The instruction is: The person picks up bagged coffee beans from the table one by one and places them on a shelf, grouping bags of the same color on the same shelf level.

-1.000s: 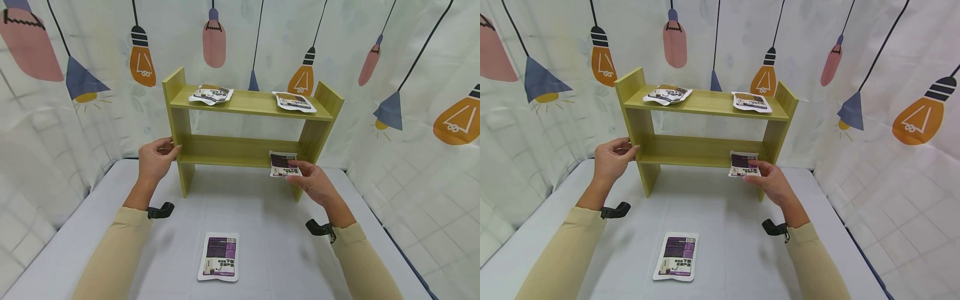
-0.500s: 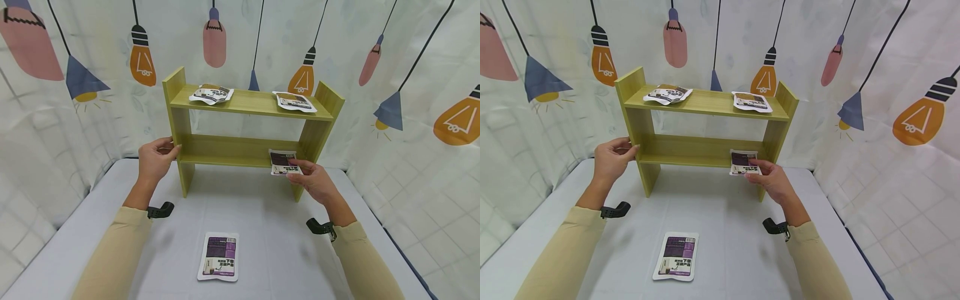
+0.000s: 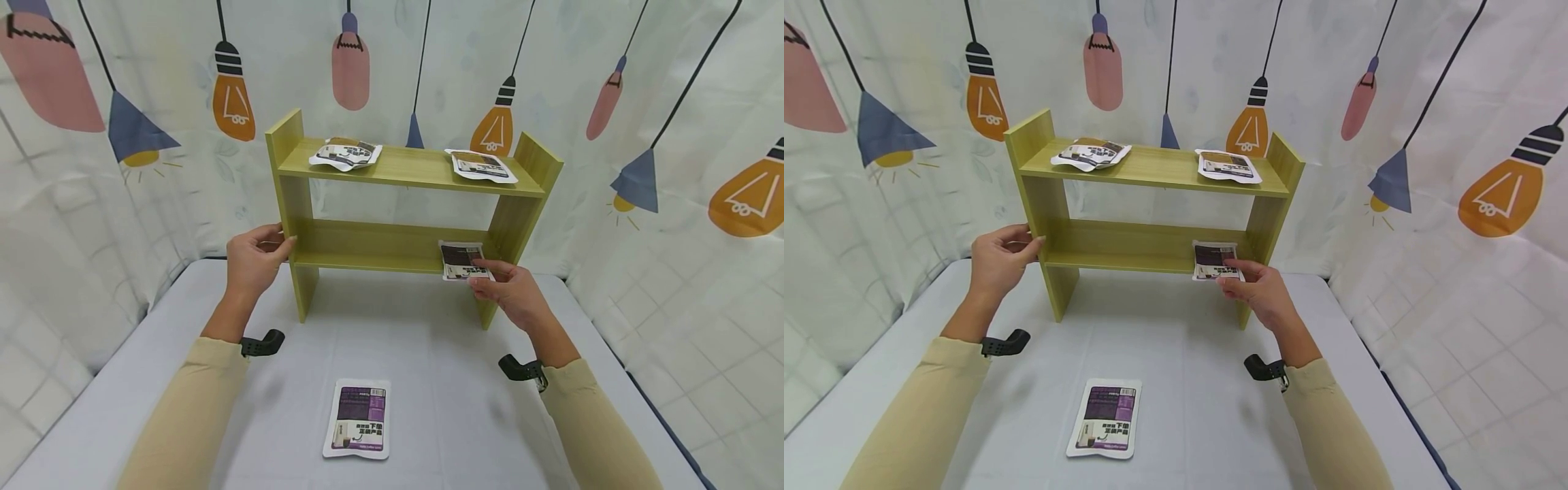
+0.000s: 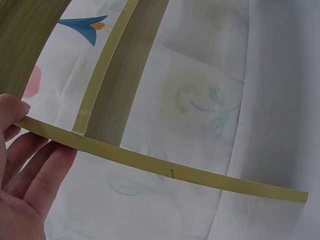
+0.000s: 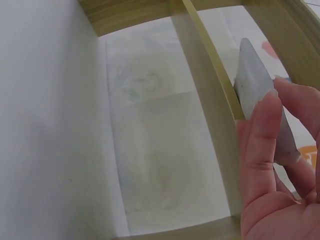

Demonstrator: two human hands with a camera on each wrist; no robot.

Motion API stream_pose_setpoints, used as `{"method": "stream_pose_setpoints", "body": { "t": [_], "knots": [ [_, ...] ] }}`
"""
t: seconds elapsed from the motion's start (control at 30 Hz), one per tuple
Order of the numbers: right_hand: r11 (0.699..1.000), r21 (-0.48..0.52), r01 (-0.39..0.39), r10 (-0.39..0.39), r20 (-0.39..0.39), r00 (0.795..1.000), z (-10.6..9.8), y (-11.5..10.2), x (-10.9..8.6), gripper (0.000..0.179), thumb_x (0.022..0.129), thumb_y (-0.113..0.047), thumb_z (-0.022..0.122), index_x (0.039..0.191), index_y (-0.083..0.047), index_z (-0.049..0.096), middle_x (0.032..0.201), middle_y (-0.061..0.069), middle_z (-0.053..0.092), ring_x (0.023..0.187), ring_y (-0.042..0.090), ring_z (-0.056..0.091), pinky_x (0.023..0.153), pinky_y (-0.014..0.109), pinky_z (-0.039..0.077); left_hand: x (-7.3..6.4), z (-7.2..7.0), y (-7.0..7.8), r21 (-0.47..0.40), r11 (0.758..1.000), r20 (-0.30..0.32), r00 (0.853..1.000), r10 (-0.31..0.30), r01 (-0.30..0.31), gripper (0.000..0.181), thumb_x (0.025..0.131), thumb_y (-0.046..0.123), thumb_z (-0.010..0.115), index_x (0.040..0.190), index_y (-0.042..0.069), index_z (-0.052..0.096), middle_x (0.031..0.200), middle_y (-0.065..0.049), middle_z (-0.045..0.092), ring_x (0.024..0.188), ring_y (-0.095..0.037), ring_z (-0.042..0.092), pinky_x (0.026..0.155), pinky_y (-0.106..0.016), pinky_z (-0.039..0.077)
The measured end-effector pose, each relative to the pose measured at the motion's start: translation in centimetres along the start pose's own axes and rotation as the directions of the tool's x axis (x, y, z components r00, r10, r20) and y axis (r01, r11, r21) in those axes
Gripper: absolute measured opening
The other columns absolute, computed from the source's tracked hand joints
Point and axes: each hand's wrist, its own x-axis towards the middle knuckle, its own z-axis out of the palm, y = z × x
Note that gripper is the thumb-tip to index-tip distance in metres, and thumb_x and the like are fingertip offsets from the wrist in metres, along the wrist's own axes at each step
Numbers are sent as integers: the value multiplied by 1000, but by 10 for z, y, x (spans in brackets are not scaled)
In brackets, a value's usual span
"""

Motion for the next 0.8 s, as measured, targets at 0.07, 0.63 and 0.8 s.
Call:
{"method": "stream_pose_setpoints", "body": {
  "t": [0.07,0.63,0.8],
  "knots": [
    [1000,-5,-1,1,-11,1000,0,-1,0,61,95,-12,74,150,-2,50,139,13,52,88,8,72,85,21,61,0,0,0,1,1000,1,1000,0,0,40,93,24,76,129,5,72,108,-24,75,76,10,65,67,-10,57],
    [999,-46,6,-10,-87,996,7,-3,3,59,90,-23,80,139,1,60,92,3,76,71,10,69,73,21,62,-1,-1,1,18,1000,6,1000,-10,10,42,94,26,75,131,7,71,110,-22,75,80,8,66,68,-10,57],
    [998,-60,-15,9,-104,995,8,-5,4,59,89,-27,82,138,-2,62,93,3,76,70,10,68,73,21,62,-1,-1,1,27,1000,8,1000,-16,16,43,94,28,75,131,8,71,110,-21,75,82,4,68,68,-10,56]
  ]
}}
